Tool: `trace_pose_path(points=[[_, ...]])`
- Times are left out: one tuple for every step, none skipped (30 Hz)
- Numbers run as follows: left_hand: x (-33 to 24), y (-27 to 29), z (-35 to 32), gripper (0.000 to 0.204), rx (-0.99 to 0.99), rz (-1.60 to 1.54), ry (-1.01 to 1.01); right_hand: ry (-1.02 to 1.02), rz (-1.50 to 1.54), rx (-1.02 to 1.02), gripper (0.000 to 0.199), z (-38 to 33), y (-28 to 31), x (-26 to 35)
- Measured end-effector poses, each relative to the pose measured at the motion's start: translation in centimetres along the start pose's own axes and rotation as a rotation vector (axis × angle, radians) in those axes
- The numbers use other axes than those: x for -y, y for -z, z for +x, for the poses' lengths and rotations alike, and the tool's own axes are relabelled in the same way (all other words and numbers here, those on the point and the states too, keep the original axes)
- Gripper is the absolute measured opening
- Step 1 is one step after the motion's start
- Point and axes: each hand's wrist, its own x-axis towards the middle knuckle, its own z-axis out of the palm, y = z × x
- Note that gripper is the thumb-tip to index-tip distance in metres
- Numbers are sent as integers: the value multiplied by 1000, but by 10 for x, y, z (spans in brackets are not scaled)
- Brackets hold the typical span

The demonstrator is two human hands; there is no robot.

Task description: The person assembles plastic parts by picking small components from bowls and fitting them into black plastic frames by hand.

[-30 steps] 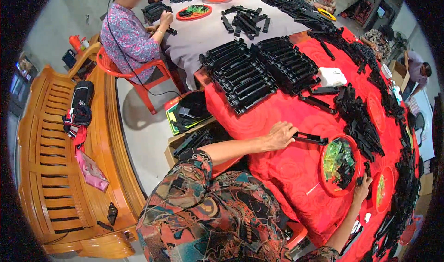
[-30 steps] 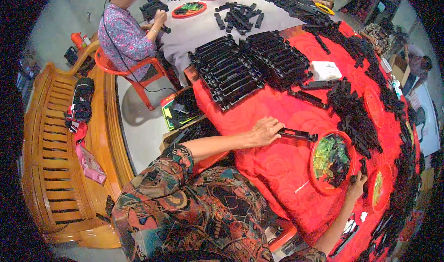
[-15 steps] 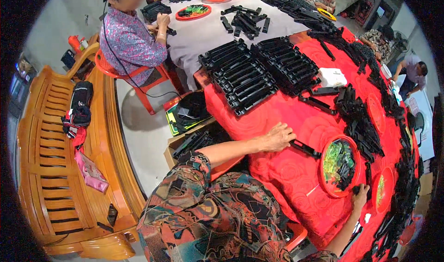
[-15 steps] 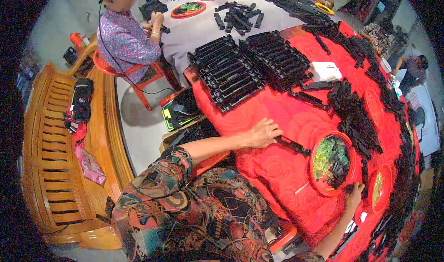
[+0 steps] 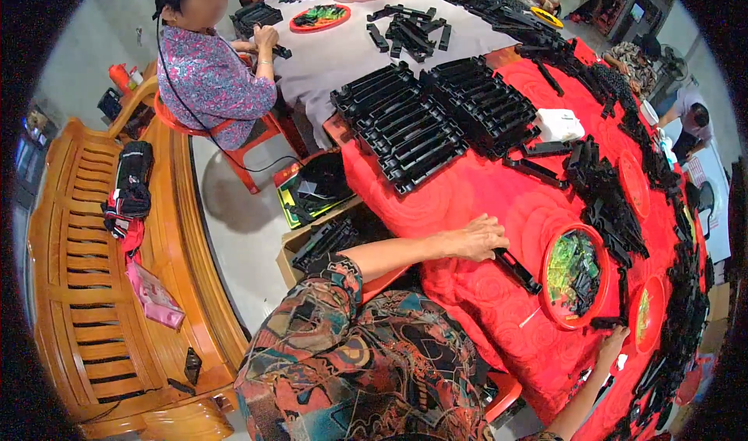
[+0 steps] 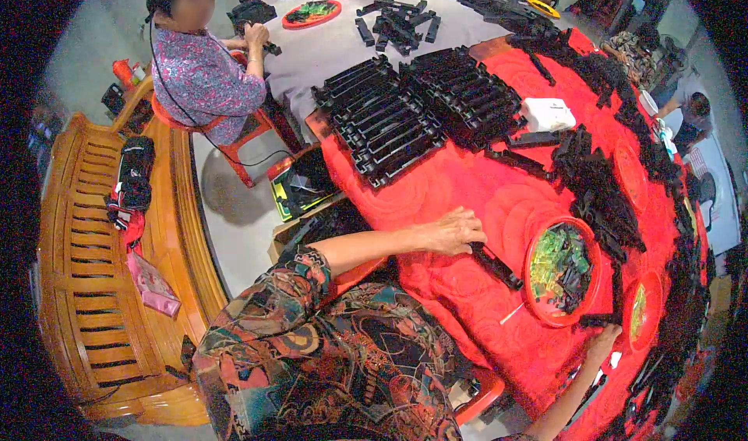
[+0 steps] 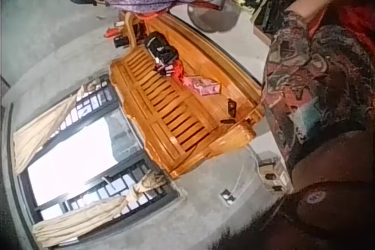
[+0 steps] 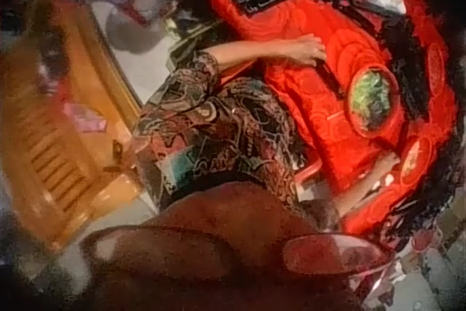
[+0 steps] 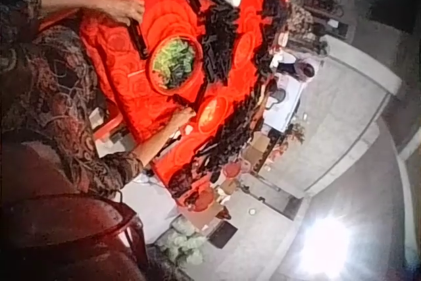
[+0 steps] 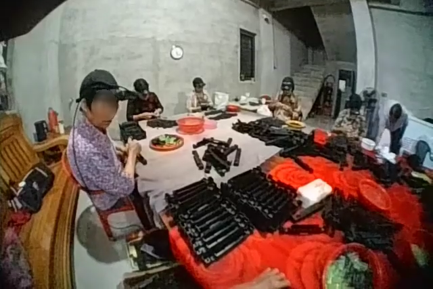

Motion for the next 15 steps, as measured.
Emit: trace_pose_path(points=[[-1,-3,2,36,7,-12,-7,91,-23,-138,38,-7,-1,-6],[-3,-5,5,37,51,18,-9,162,15,-198,37,-14,5,-4],[-5,-8,11,37,97,43,-18,226,47,-257,35,-14,9,-2],[-6,-8,14,36,3,63,-66,4,52,7,40,-4,24,12],[-4,-9,14,35,-58,55,-119,124,-42,-188,45,-5,21,17],[-5,-6,15,34,-134,76,-144,270,-44,-399,44,1,20,23],[-9,2,12,31,-62,64,-41,39,59,-209,43,10,43,67],[-10,5,13,36,-123,-2,-69,-14,119,-219,38,13,58,90],[-10,7,8,44,-133,35,-50,-29,187,-262,31,16,74,117],[-14,11,7,50,-129,35,-32,29,247,-349,27,14,84,132],[-15,14,4,54,-124,23,-18,-38,216,-350,26,13,80,140],[-14,13,1,56,-133,33,-12,-50,287,-363,26,10,89,157],[-17,15,1,56,-126,-1,-19,-47,311,-381,25,4,91,164],[-17,14,1,56,-122,-21,-50,-77,342,-414,23,-2,93,177],[-17,14,0,55,-160,-41,-36,-96,392,-426,20,-8,98,187]])
